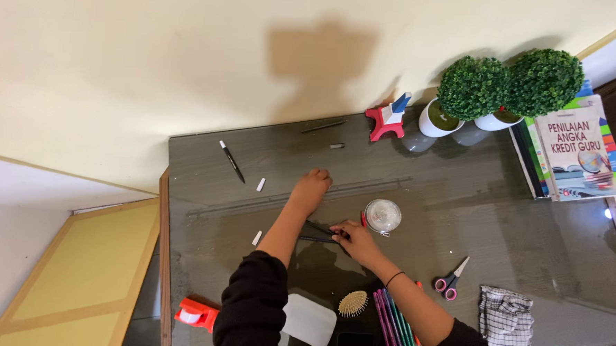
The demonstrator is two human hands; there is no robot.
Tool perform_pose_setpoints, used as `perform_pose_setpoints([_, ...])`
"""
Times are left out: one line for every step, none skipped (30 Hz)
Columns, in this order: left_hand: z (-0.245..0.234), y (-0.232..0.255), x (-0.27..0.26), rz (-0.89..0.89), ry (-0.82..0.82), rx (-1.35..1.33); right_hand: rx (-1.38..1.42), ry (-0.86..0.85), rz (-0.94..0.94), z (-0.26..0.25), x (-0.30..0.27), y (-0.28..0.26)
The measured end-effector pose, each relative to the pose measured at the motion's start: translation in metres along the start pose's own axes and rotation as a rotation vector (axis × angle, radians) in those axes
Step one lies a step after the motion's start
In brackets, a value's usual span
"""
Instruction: The person organizes stationery items on a glass table. They pick up colored pencils and pens, place them into a black rectangular holder, and arrange them neatly. The person also moves a spray bottle and a hairbrush aside to clear space.
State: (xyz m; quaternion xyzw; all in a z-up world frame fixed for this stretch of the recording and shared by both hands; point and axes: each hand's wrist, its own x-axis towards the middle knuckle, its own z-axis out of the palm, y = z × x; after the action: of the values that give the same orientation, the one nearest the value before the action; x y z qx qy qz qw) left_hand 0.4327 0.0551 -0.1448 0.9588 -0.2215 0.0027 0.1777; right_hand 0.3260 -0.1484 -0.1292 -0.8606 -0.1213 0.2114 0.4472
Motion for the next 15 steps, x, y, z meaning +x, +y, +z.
perform_pose_setpoints([0.004, -0.007, 0.003, -0.041, -0.037, -0.001, 0.01, -0.006, 0.013, 0.0, 0.001, -0.001])
perform_pose_setpoints([0.008, -0.013, 0.003, -0.082, -0.075, -0.003, 0.018, -0.005, 0.018, 0.0, 0.002, -0.001])
perform_pose_setpoints([0.011, -0.018, 0.0, -0.155, -0.03, -0.161, 0.029, -0.005, 0.02, 0.0, 0.002, -0.002])
perform_pose_setpoints([0.012, -0.022, -0.003, -0.227, 0.016, -0.319, 0.039, -0.005, 0.022, 0.0, 0.001, -0.001])
perform_pose_setpoints([0.011, -0.026, -0.007, -0.298, 0.064, -0.475, 0.049, 0.004, 0.049, -0.001, 0.0, -0.002])
perform_pose_setpoints([0.008, -0.026, -0.013, -0.354, 0.087, -0.82, 0.058, 0.013, 0.077, -0.001, -0.002, -0.002])
perform_pose_setpoints([0.003, -0.025, -0.019, -0.405, 0.11, -1.165, 0.068, 0.022, 0.102, -0.002, -0.004, -0.004])
perform_pose_setpoints([-0.004, -0.022, -0.026, -0.45, 0.132, -1.511, 0.127, 0.035, 0.1, -0.003, -0.008, -0.007])
perform_pose_setpoints([-0.014, -0.018, -0.037, -0.474, 0.148, -1.532, 0.183, 0.047, 0.095, -0.005, -0.013, -0.011])
perform_pose_setpoints([-0.025, -0.014, -0.052, -0.498, 0.165, -1.552, 0.239, 0.058, 0.09, -0.007, -0.019, -0.016])
perform_pose_setpoints([-0.036, -0.007, -0.068, -0.526, 0.183, -1.575, 0.273, 0.062, 0.053, -0.009, -0.027, -0.022])
perform_pose_setpoints([-0.047, 0.0, -0.082, -0.51, 0.231, -1.576, 0.306, 0.065, 0.016, -0.012, -0.036, -0.029])
perform_pose_setpoints([-0.058, 0.007, -0.096, -0.494, 0.277, -1.576, 0.339, 0.069, -0.021, -0.014, -0.045, -0.037])
perform_pose_setpoints([-0.067, 0.014, -0.109, -0.477, 0.323, -1.576, 0.321, 0.062, -0.032, -0.016, -0.054, -0.046])
perform_pose_setpoints([-0.075, 0.02, -0.12, -0.461, 0.38, -1.637, 0.302, 0.058, -0.041, -0.018, -0.063, -0.055])
